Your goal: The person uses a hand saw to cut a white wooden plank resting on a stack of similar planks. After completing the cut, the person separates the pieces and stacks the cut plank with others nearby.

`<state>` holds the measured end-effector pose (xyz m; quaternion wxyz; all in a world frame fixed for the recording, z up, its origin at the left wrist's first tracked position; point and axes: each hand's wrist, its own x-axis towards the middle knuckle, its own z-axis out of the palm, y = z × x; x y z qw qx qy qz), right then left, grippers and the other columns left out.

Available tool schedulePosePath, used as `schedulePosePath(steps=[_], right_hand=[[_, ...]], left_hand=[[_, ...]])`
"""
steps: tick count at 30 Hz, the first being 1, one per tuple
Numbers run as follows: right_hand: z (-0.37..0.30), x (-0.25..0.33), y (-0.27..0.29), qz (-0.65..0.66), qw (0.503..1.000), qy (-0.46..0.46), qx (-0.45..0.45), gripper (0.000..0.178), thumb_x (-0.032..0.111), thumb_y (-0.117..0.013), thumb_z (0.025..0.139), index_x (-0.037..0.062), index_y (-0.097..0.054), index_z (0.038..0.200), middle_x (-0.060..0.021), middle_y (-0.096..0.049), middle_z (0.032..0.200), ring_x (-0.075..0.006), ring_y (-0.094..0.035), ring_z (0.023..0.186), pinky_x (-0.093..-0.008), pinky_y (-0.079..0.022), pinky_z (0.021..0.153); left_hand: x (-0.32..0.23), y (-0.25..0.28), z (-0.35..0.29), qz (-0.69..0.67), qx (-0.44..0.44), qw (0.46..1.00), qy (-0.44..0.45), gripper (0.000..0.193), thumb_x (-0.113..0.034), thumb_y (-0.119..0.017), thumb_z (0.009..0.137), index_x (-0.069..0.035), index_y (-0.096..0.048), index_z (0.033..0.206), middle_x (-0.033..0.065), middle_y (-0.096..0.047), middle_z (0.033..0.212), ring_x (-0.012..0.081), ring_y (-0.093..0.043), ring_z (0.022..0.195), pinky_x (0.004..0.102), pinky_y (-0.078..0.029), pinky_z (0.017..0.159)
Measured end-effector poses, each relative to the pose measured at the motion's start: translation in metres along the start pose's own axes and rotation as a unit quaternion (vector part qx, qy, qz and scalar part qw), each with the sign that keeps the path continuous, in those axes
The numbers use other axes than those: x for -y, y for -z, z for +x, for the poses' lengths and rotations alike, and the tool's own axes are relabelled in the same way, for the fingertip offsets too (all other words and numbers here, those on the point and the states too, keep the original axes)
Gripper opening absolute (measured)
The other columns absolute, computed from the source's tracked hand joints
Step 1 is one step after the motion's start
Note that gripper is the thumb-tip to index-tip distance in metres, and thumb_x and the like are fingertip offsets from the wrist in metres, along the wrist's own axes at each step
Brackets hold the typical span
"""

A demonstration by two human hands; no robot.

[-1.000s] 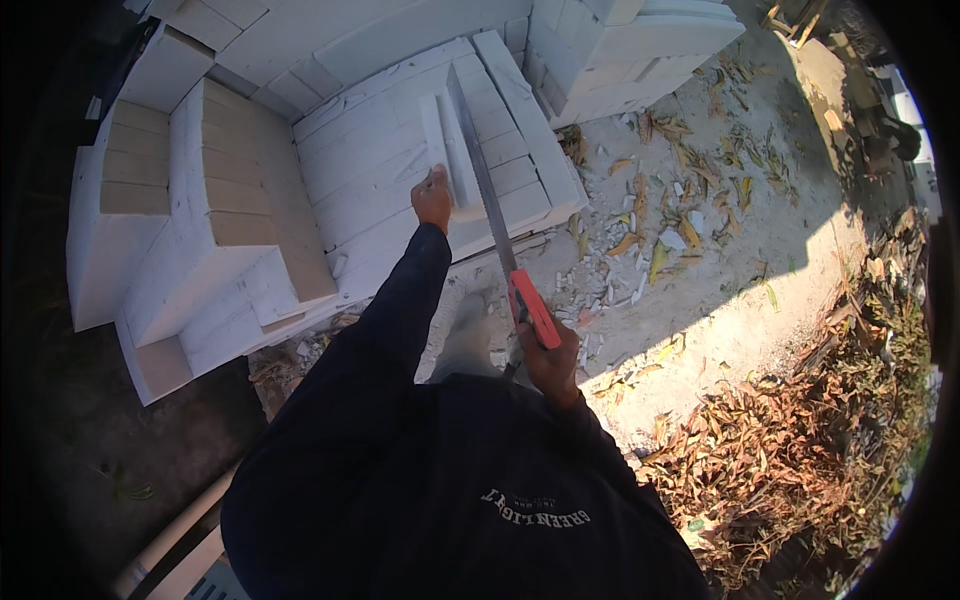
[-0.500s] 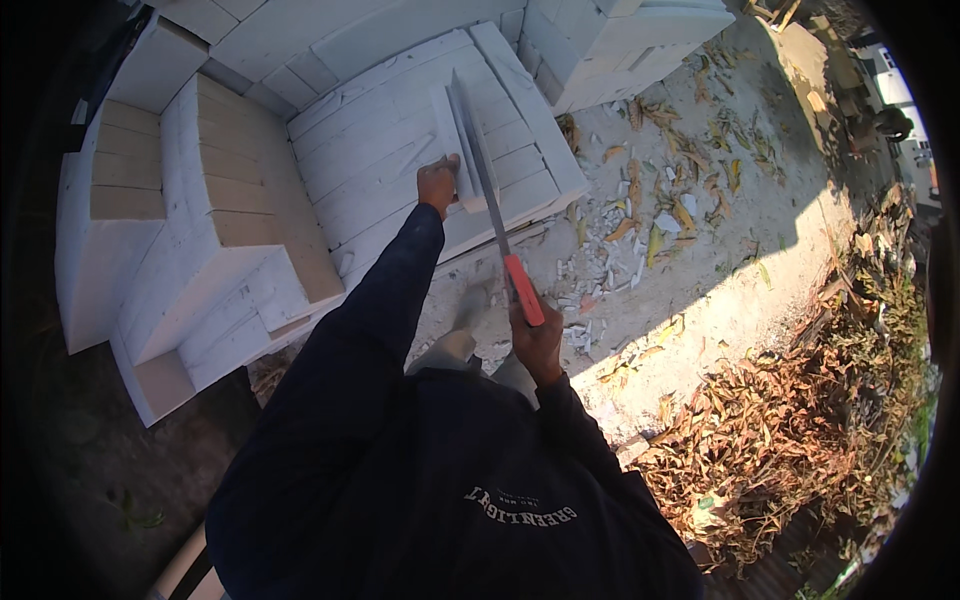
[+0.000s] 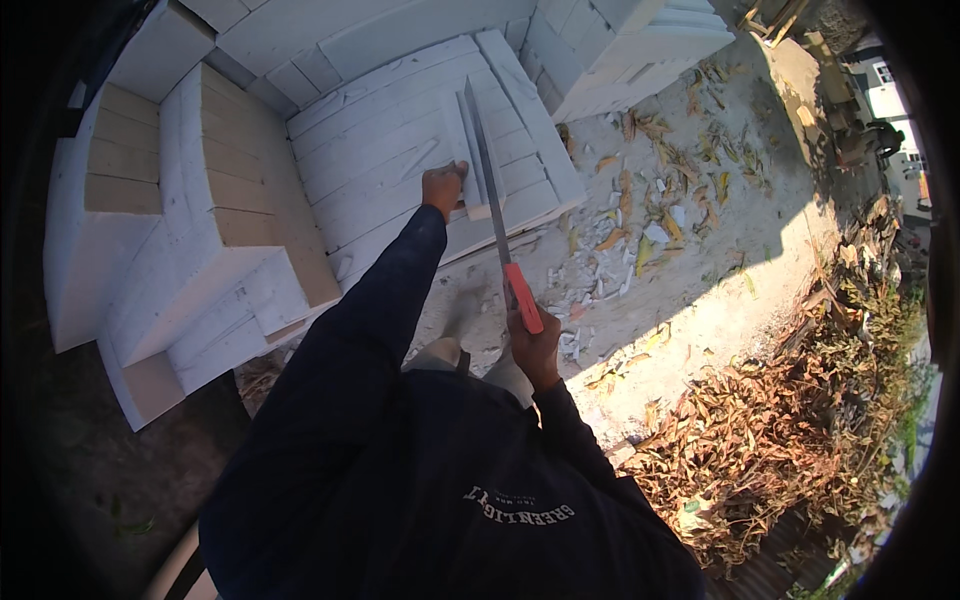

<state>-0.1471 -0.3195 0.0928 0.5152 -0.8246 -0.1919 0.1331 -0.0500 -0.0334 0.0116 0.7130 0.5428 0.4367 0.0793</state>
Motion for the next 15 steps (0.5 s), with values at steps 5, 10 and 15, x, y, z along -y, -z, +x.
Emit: schedulePosePath(steps=[5,10,15], right_hand=[[0.014,-0.002,0.033,0.058,0.989,-0.129,0.048,0.022,0.007,-0.063,0.082,-0.0013,-0.053,0.065,-0.0063,-0.053,0.057,-0.0105,-0.051,0.051,-0.0324,-0.042,0.051],[0.007,0.015,0.007,-0.073,0.994,0.048,-0.060,0.032,0.003,-0.063,0.083,0.0032,-0.071,0.114,-0.0203,-0.069,0.075,-0.0347,-0.068,0.063,-0.0384,-0.049,0.057],[-0.006,0.008,-0.007,-0.025,0.999,-0.007,-0.029,0.017,0.005,-0.064,0.084,0.0024,-0.067,0.101,-0.0184,-0.065,0.072,-0.0357,-0.066,0.066,-0.0403,-0.050,0.059]], left_hand=[[-0.004,0.003,-0.006,0.044,0.033,0.998,-0.024,0.048,-0.034,-0.060,0.099,0.003,-0.064,0.129,0.0153,-0.069,0.111,0.0292,-0.069,0.098,0.0483,-0.061,0.080],[0.000,0.001,0.002,0.023,0.044,0.999,-0.005,0.041,-0.032,-0.063,0.097,0.000,-0.068,0.123,0.0161,-0.068,0.113,0.0324,-0.069,0.104,0.0509,-0.061,0.082],[0.003,0.002,0.000,-0.019,0.015,1.000,0.011,0.044,-0.034,-0.065,0.097,0.000,-0.068,0.125,0.0165,-0.067,0.117,0.0336,-0.066,0.111,0.0518,-0.059,0.085]])
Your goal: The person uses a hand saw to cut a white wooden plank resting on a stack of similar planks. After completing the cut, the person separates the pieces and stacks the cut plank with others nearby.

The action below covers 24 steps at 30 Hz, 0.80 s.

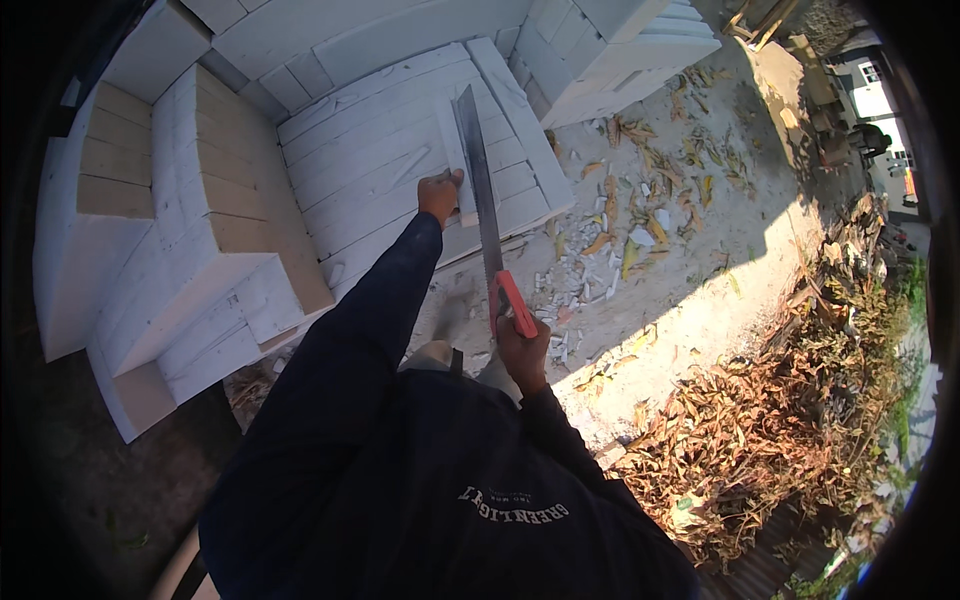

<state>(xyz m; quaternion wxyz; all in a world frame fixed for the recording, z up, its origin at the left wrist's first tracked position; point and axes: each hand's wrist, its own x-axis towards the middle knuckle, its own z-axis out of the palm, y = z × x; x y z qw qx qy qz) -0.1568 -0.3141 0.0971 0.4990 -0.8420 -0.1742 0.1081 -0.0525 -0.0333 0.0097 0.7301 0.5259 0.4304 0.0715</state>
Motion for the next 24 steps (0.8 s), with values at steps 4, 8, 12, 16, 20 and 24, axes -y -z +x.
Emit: schedulePosePath(steps=[4,8,12,16,20,24], right_hand=[[0.011,0.004,0.048,0.055,0.993,-0.053,0.085,0.019,0.008,-0.064,0.086,0.0011,-0.058,0.070,-0.0083,-0.056,0.059,-0.0190,-0.056,0.052,-0.0314,-0.041,0.051],[0.001,0.005,0.085,0.113,0.990,-0.060,-0.054,0.028,0.007,-0.065,0.088,0.0048,-0.055,0.062,0.0038,-0.050,0.053,-0.0048,-0.044,0.046,-0.0265,-0.030,0.045],[0.016,0.003,0.106,0.064,0.990,-0.041,-0.121,0.017,0.009,-0.066,0.086,-0.0013,-0.059,0.075,-0.0016,-0.054,0.061,-0.0075,-0.050,0.060,-0.0307,-0.042,0.053],[0.028,-0.013,0.108,0.073,0.983,-0.079,-0.146,0.015,0.011,-0.067,0.088,-0.0015,-0.064,0.081,-0.0005,-0.053,0.063,-0.0062,-0.048,0.064,-0.0316,-0.042,0.055],[0.014,-0.039,0.127,0.017,0.985,-0.077,-0.155,0.019,0.016,-0.069,0.088,-0.0032,-0.066,0.089,-0.0070,-0.053,0.063,-0.0066,-0.048,0.064,-0.0326,-0.044,0.056],[0.007,-0.079,0.148,0.024,0.989,-0.085,-0.119,0.020,0.015,-0.069,0.089,-0.0028,-0.068,0.096,-0.0097,-0.059,0.067,-0.0117,-0.054,0.064,-0.0332,-0.046,0.060]], left_hand=[[0.011,0.011,0.003,-0.021,0.004,1.000,-0.007,0.060,-0.041,-0.068,0.094,0.000,-0.061,0.137,0.0168,-0.066,0.119,0.0320,-0.063,0.110,0.0522,-0.053,0.089],[0.017,0.001,-0.011,-0.093,0.035,0.992,0.083,0.094,-0.061,-0.062,0.092,0.003,-0.031,0.154,0.0248,-0.037,0.152,0.0418,-0.039,0.139,0.0659,-0.036,0.108],[0.060,-0.007,-0.001,-0.563,0.026,0.732,0.383,0.109,-0.073,-0.054,0.091,-0.003,-0.005,0.158,0.0278,-0.020,0.156,0.0494,-0.031,0.141,0.0643,-0.033,0.114],[0.056,-0.039,-0.015,-0.676,0.021,0.655,0.337,0.091,-0.052,-0.069,0.090,-0.001,-0.027,0.152,0.0290,-0.033,0.148,0.0464,-0.037,0.138,0.0642,-0.043,0.109],[0.055,-0.068,-0.002,-0.744,-0.017,0.553,0.374,0.079,-0.041,-0.071,0.086,-0.004,-0.038,0.148,0.0289,-0.037,0.143,0.0469,-0.040,0.135,0.0618,-0.049,0.103],[0.106,-0.036,0.068,-0.754,-0.016,0.567,0.330,0.063,-0.042,-0.065,0.087,-0.012,-0.051,0.140,0.0229,-0.047,0.138,0.0449,-0.045,0.132,0.0594,-0.052,0.098]])
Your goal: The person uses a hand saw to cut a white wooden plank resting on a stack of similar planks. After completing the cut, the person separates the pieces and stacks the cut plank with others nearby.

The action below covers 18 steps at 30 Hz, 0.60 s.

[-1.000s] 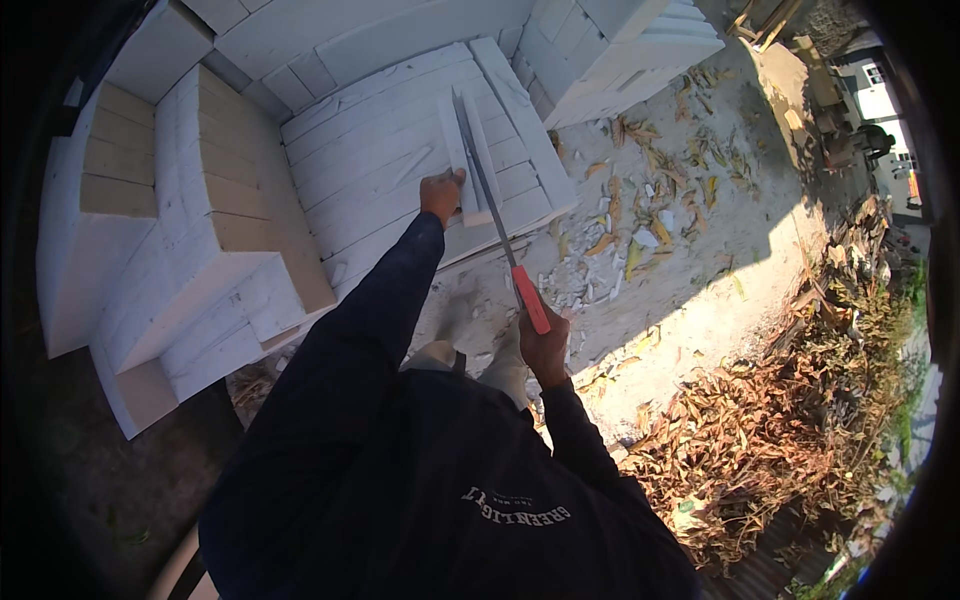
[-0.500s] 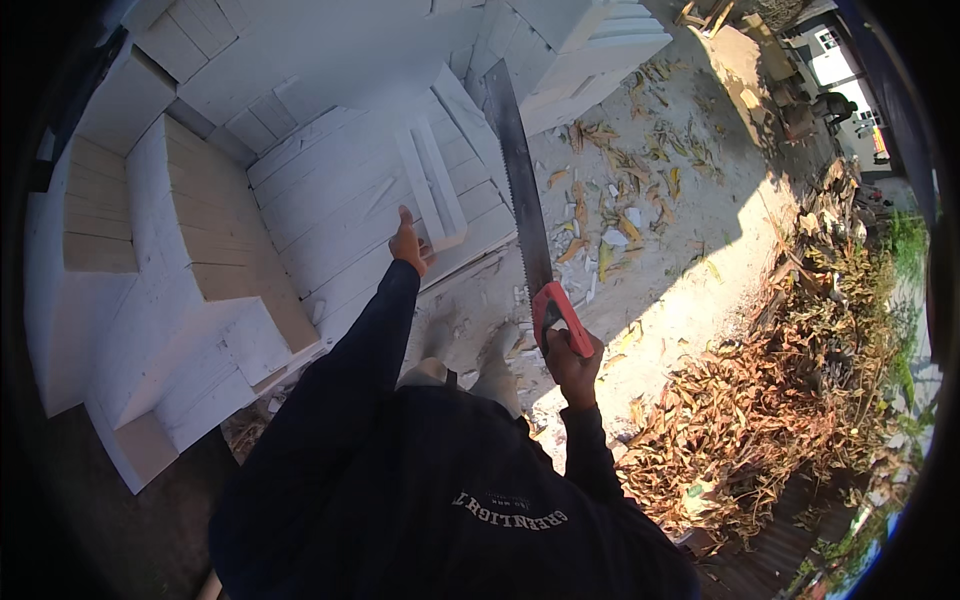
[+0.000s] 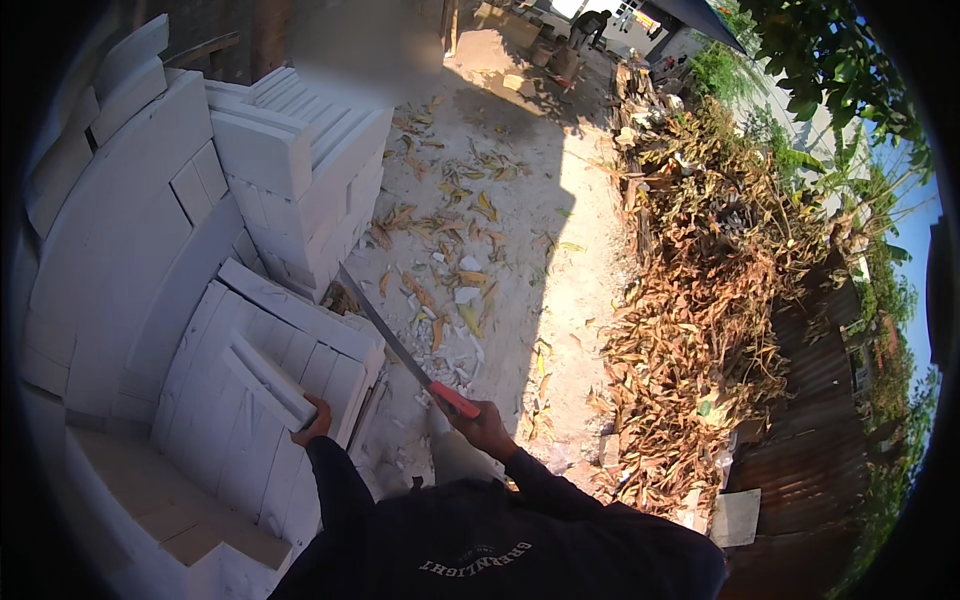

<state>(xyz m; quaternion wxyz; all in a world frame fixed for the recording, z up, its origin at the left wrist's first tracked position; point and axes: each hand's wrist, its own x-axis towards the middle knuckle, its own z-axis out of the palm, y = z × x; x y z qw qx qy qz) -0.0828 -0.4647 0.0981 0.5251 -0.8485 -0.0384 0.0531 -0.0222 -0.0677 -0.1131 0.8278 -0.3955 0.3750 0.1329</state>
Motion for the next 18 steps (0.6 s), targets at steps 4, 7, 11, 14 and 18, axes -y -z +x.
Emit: schedulePosePath(steps=[4,7,11,14,18], right_hand=[[0.029,-0.001,0.023,0.009,0.999,0.028,0.017,0.021,0.017,-0.069,0.089,-0.0014,-0.069,0.099,-0.0195,-0.059,0.071,-0.0190,-0.056,0.063,-0.0358,-0.047,0.063],[0.068,-0.007,0.040,0.001,0.997,0.037,0.061,0.034,0.016,-0.067,0.087,0.0022,-0.066,0.118,-0.0249,-0.061,0.076,-0.0324,-0.061,0.066,-0.0400,-0.049,0.066],[0.125,-0.012,0.034,-0.050,0.988,0.052,0.140,0.055,0.011,-0.064,0.085,0.0094,-0.058,0.140,-0.0281,-0.065,0.082,-0.0455,-0.065,0.077,-0.0469,-0.052,0.070],[0.166,-0.014,0.012,-0.068,0.976,0.066,0.195,0.059,0.011,-0.063,0.086,0.0151,-0.055,0.144,-0.0279,-0.067,0.084,-0.0476,-0.066,0.081,-0.0532,-0.052,0.071],[0.204,0.001,-0.038,-0.077,0.955,0.169,0.230,0.063,0.007,-0.065,0.084,0.0102,-0.052,0.146,-0.0247,-0.068,0.106,-0.0430,-0.067,0.089,-0.0470,-0.055,0.077]], left_hand=[[0.002,-0.016,-0.028,0.258,0.002,0.935,-0.245,0.057,-0.043,-0.061,0.090,-0.017,-0.056,0.140,0.0172,-0.053,0.141,0.0410,-0.050,0.130,0.0597,-0.051,0.096],[0.030,-0.035,-0.082,0.456,0.000,0.786,-0.417,0.069,-0.038,-0.069,0.087,-0.004,-0.051,0.143,0.0185,-0.056,0.142,0.0407,-0.057,0.124,0.0583,-0.051,0.098],[0.095,-0.061,-0.188,0.621,-0.179,0.423,-0.635,0.081,-0.033,-0.084,0.078,0.011,-0.051,0.136,0.0267,-0.062,0.130,0.0394,-0.067,0.110,0.0495,-0.054,0.096],[0.103,-0.059,-0.220,0.649,-0.212,0.011,-0.731,0.089,-0.032,-0.086,0.073,0.008,-0.047,0.142,0.0281,-0.059,0.134,0.0412,-0.063,0.116,0.0489,-0.050,0.098],[0.126,-0.040,-0.273,0.623,-0.253,-0.074,-0.737,0.090,-0.033,-0.084,0.077,0.008,-0.043,0.146,0.0256,-0.058,0.137,0.0379,-0.061,0.119,0.0456,-0.051,0.096]])
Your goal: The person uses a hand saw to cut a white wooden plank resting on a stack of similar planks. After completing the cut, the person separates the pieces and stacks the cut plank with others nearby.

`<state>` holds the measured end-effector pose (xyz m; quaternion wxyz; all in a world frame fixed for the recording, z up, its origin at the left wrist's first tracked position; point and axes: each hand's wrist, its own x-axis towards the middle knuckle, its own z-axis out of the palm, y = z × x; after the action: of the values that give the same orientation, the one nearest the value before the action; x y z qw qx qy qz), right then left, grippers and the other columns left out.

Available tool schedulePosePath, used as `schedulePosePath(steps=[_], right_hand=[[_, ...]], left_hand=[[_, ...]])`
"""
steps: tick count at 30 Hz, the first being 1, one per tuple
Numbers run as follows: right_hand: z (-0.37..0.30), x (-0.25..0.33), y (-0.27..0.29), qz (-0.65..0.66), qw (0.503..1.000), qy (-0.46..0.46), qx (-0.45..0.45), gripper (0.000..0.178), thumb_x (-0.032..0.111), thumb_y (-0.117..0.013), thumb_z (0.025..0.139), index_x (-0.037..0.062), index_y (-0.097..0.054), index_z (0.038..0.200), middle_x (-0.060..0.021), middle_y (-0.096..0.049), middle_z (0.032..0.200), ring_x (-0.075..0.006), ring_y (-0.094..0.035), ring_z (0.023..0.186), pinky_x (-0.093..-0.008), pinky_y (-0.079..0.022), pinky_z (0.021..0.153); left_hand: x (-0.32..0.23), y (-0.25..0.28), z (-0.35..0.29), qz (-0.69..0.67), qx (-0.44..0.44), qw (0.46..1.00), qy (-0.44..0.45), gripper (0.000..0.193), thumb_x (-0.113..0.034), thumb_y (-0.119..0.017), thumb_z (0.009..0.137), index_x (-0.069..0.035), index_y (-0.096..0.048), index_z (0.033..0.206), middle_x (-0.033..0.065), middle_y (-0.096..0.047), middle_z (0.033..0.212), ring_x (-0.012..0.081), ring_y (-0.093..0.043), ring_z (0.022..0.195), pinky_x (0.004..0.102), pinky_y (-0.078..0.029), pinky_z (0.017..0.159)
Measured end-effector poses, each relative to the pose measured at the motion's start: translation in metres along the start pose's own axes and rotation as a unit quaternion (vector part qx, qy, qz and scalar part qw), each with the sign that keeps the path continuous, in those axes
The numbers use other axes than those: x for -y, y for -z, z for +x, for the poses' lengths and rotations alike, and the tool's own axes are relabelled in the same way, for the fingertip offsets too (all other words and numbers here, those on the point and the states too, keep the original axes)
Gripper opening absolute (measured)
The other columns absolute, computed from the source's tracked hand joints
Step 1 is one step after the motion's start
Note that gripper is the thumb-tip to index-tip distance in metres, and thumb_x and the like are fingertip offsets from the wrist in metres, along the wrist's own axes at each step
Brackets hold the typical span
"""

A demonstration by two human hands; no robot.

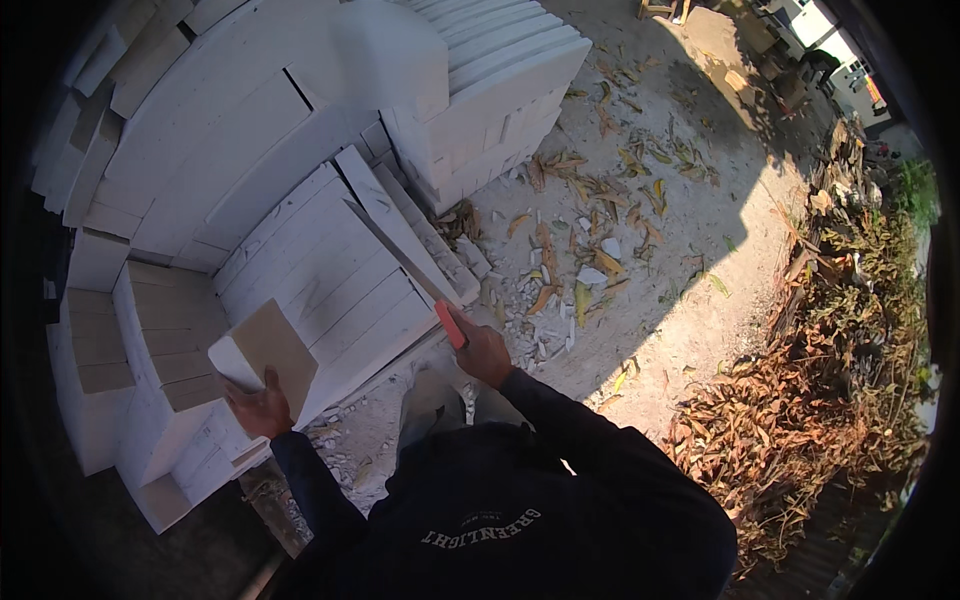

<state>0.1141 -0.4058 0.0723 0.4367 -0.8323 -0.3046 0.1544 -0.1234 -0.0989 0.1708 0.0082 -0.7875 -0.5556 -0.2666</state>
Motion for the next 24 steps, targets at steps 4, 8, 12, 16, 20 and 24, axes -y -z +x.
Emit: schedulePosePath(steps=[4,8,12,16,20,24], right_hand=[[0.049,0.001,-0.051,-0.082,0.989,0.116,0.031,0.073,0.006,-0.066,0.081,0.0079,-0.044,0.150,-0.0201,-0.068,0.115,-0.0357,-0.068,0.098,-0.0453,-0.056,0.083],[0.097,0.019,-0.107,-0.200,0.963,0.106,0.149,0.077,0.007,-0.066,0.080,0.0063,-0.040,0.152,-0.0185,-0.069,0.103,-0.0351,-0.069,0.093,-0.0456,-0.056,0.081],[0.125,0.017,-0.160,-0.188,0.958,0.102,0.193,0.079,0.007,-0.064,0.081,0.0020,-0.033,0.153,-0.0195,-0.068,0.102,-0.0369,-0.068,0.093,-0.0465,-0.055,0.082],[0.111,-0.001,-0.190,-0.149,0.952,0.072,0.258,0.081,0.006,-0.062,0.081,-0.0028,-0.028,0.153,-0.0258,-0.063,0.114,-0.0413,-0.062,0.110,-0.0499,-0.050,0.095],[0.103,-0.029,-0.216,-0.192,0.924,0.058,0.325,0.074,0.009,-0.065,0.082,-0.0022,-0.036,0.149,-0.0261,-0.055,0.131,-0.0448,-0.052,0.126,-0.0531,-0.044,0.105],[0.144,-0.060,-0.198,0.228,0.942,0.150,0.198,0.035,0.018,-0.067,0.084,0.0047,-0.066,0.117,-0.0141,-0.065,0.121,-0.0377,-0.061,0.117,-0.0437,-0.051,0.095]], left_hand=[[0.011,0.030,-0.022,-0.353,-0.046,0.920,0.165,0.078,-0.032,-0.077,0.086,0.009,-0.045,0.144,0.0204,-0.061,0.130,0.0281,-0.065,0.108,0.0391,-0.052,0.093],[0.030,0.055,-0.052,-0.426,0.029,0.815,0.391,0.060,-0.030,-0.068,0.093,0.008,-0.052,0.138,0.0173,-0.065,0.124,0.0232,-0.067,0.100,0.0355,-0.053,0.091],[0.056,0.044,-0.103,-0.595,0.089,0.632,0.488,0.048,-0.035,-0.054,0.099,0.002,-0.059,0.130,0.0138,-0.067,0.120,0.0253,-0.069,0.103,0.0394,-0.056,0.089],[0.010,0.040,-0.120,-0.634,0.084,0.522,0.565,0.048,-0.038,-0.051,0.100,-0.004,-0.059,0.131,0.0109,-0.068,0.121,0.0273,-0.068,0.107,0.0435,-0.056,0.093],[-0.020,0.037,-0.107,-0.635,0.138,0.492,0.579,0.049,-0.039,-0.051,0.100,-0.007,-0.056,0.136,0.0100,-0.067,0.124,0.0311,-0.066,0.110,0.0477,-0.054,0.097],[-0.061,0.016,-0.094,-0.623,0.231,0.614,0.426,0.049,-0.040,-0.049,0.101,-0.007,-0.055,0.137,0.0115,-0.066,0.126,0.0308,-0.066,0.113,0.0475,-0.053,0.098]])
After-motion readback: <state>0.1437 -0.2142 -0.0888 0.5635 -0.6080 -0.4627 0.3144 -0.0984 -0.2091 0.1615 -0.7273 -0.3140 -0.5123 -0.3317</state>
